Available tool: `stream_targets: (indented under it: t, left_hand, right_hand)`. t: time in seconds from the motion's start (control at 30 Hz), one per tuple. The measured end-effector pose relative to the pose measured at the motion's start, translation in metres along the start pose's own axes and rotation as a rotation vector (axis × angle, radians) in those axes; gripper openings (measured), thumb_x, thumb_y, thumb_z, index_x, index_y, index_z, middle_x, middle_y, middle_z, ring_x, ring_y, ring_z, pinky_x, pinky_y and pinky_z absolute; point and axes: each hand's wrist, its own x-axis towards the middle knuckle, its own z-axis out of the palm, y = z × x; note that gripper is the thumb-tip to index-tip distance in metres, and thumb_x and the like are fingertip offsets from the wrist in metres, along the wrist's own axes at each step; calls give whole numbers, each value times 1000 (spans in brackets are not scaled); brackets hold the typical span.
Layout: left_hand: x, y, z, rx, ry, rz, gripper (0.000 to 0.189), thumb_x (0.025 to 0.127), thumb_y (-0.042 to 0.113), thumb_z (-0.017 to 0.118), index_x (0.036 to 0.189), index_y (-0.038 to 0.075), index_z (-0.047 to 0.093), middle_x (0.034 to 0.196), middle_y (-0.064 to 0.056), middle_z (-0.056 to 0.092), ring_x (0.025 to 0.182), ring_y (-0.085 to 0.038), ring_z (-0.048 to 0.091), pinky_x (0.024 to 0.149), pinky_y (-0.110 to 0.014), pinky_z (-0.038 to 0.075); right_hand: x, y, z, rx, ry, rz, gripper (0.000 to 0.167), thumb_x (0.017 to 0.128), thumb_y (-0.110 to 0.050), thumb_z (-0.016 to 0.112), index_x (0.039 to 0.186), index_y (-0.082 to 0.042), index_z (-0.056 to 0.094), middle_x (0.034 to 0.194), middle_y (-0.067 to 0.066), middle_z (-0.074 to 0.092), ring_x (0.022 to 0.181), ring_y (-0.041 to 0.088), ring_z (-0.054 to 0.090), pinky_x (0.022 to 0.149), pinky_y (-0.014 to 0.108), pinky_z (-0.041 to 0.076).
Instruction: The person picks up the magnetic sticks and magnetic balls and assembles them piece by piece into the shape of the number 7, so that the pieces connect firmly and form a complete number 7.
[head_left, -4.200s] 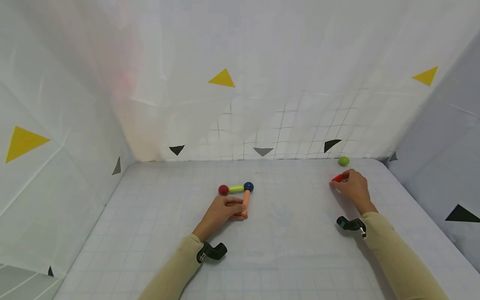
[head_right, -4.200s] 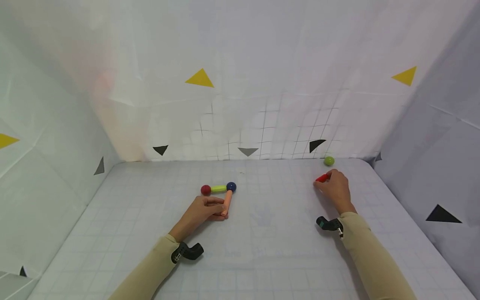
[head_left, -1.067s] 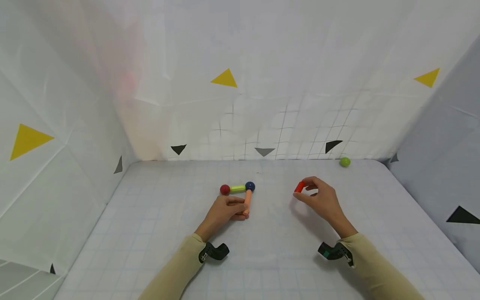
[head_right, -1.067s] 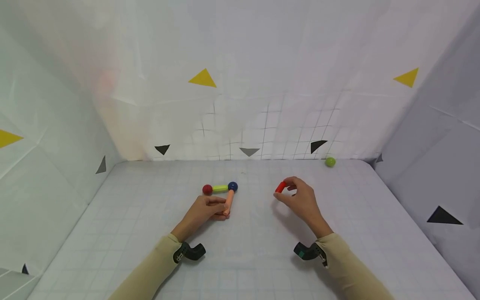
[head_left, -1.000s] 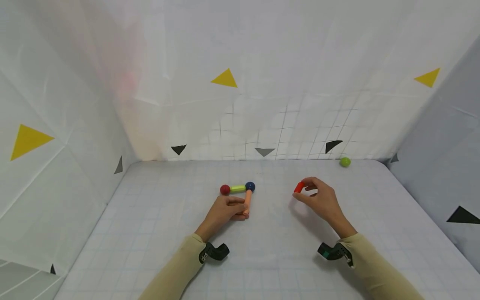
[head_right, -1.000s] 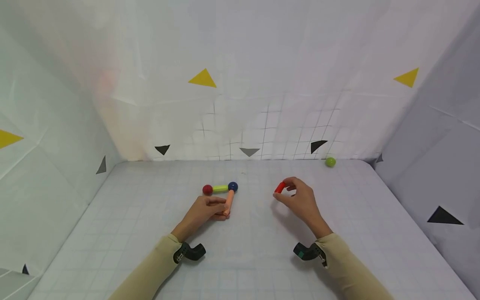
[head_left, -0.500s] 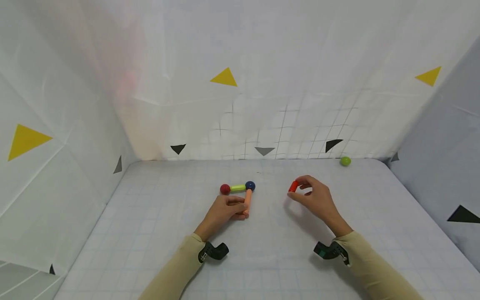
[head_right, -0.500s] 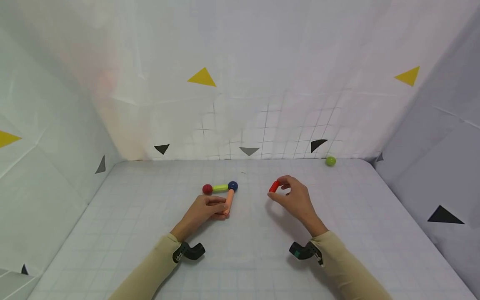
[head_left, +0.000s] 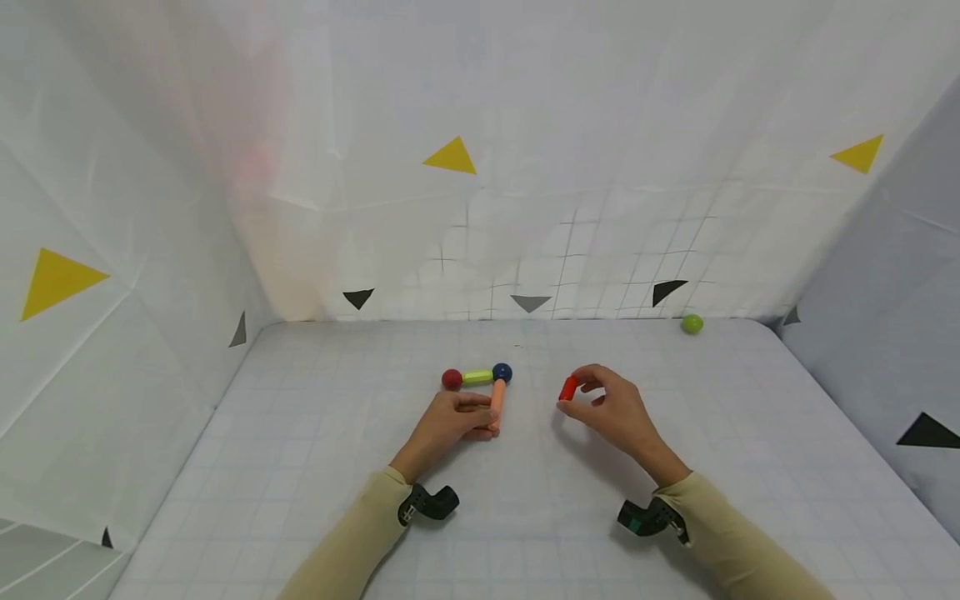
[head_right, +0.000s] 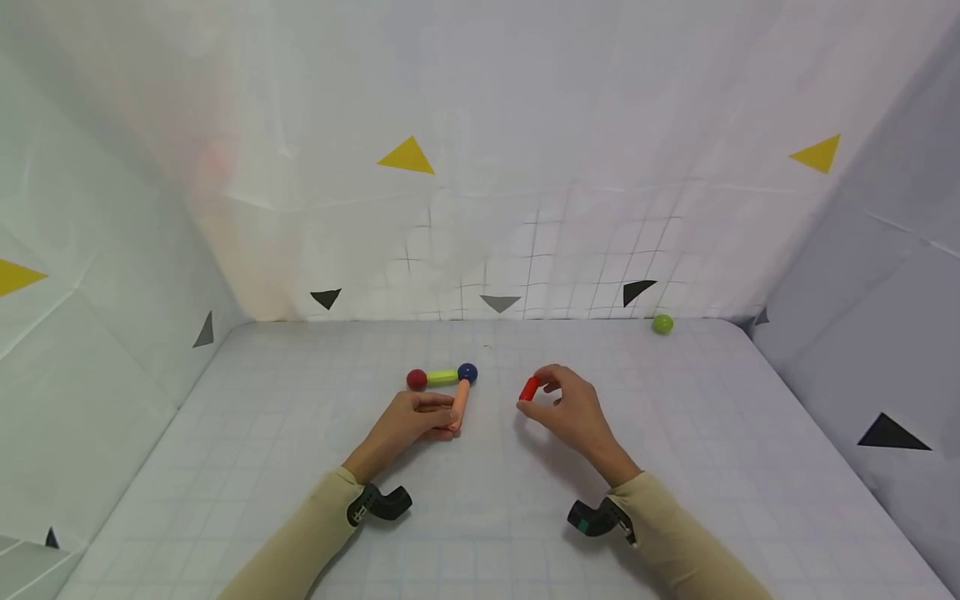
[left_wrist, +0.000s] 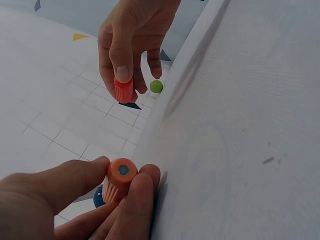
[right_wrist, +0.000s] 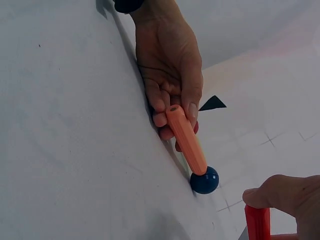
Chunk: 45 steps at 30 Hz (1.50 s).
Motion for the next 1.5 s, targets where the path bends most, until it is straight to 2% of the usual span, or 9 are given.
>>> stream_targets:
  t: [0.67,0.87,1.3,1.5]
  left_hand:
    - [2,3,1,75,25,15,41,96,19,78,128,-4,69,101,-13,76,88,-25,76,82,-31,60]
    - [1,4,2,62,25,-2,41,96,19,78,129,-4,68,100,-13,76,88,-25,76,82,-31,60]
    - [-2,6,2,32,17,4,38,97,16,76,128,-5,68,97,-15,76,89,-26,76,83,-31,59]
    - [-1,5,3,8,11,1,37,98,13,75,128,-6,68,97,-16,76,89,-27,76,83,-32,60]
  right_hand:
    - [-11,-26,26,35,-73,-36,45,83,-25,89,120,-9,68,106,1,68,101,26,62,81,38,57]
    - [-15,-31,32,46,-93,-77,46,82,-25,90,119,-9,68,106,-1,68,100,27,63,81,39,57]
    - [-26,-40,42,74,-152,-135,45,81,-20,92,117,-10,68,107,-4,67,98,24,61,81,41,58]
    - [-31,-41,48,79,-163,-180,44,80,-19,92,116,-11,68,105,-6,66,97,23,61,79,38,58]
